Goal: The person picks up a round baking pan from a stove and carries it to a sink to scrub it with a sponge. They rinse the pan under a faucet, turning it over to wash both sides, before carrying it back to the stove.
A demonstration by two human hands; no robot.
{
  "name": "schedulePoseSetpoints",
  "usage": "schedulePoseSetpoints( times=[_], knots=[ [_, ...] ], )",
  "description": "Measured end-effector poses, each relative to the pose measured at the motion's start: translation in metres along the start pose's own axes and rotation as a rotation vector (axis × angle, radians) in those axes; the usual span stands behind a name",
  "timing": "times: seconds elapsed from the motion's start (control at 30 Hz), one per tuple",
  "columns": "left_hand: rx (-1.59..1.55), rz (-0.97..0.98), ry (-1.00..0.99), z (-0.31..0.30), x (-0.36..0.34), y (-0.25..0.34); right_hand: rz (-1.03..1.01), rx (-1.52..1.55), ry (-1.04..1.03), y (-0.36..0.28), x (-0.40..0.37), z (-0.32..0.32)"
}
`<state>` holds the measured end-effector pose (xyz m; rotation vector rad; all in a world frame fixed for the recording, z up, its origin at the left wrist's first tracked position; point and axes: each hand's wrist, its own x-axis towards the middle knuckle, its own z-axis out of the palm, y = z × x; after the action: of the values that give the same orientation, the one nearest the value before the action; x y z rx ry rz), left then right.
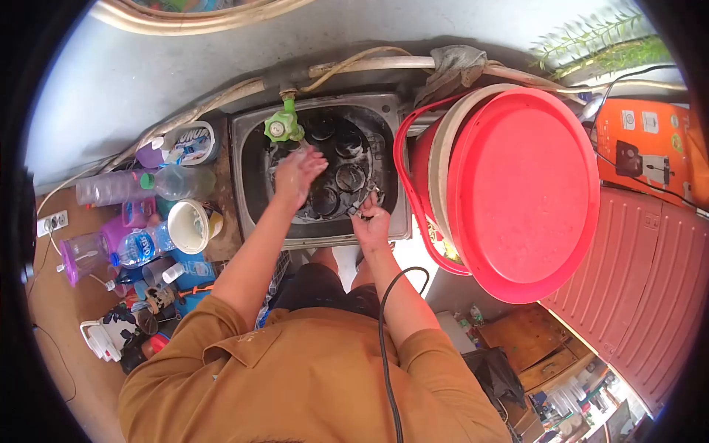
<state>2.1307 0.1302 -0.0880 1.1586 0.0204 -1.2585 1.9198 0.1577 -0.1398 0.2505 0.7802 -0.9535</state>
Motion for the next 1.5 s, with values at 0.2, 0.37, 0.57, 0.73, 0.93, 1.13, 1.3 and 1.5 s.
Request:
schedulePoseSetpoints(
  times=[0.2, 0.37, 0.57, 0.73, 0.93, 1.13, 1.3, 1.5],
  knots=[
    [-0.423, -0.114, 0.071, 0.006, 0.067, -0.021, -0.032, -0.014, -0.012, 0.003, -0.009, 0.011],
    [-0.278, -0.190, 0.018, 0.018, 0.082, -0.017, -0.042, -0.035, -0.013, 0.010, -0.011, 0.018],
    [-0.268, -0.225, -0.014, 0.012, 0.081, -0.003, -0.028, -0.023, -0.023, 0.012, -0.007, 0.014],
    [0.253, 0.380, 0.180, 0.013, 0.016, 0.061, -0.030, -0.022, -0.007, 0.011, -0.007, 0.011],
    [1.194, 0.937, 0.122, 0.073, -0.041, 0.117, 0.000, 0.023, -0.054, 0.023, 0.003, 0.004],
    [1.489, 1.001, -0.035, 0.071, -0.043, 0.130, 0.020, 0.006, -0.043, 0.024, 0.007, 0.010],
    [1.456, 0.936, -0.221, 0.061, -0.054, 0.146, -0.001, -0.043, -0.041, 0.024, 0.008, 0.005],
    [0.801, 0.483, 0.081, -0.058, 0.016, 0.100, -0.016, -0.015, -0.110, 0.007, -0.005, 0.005]
  ],
)
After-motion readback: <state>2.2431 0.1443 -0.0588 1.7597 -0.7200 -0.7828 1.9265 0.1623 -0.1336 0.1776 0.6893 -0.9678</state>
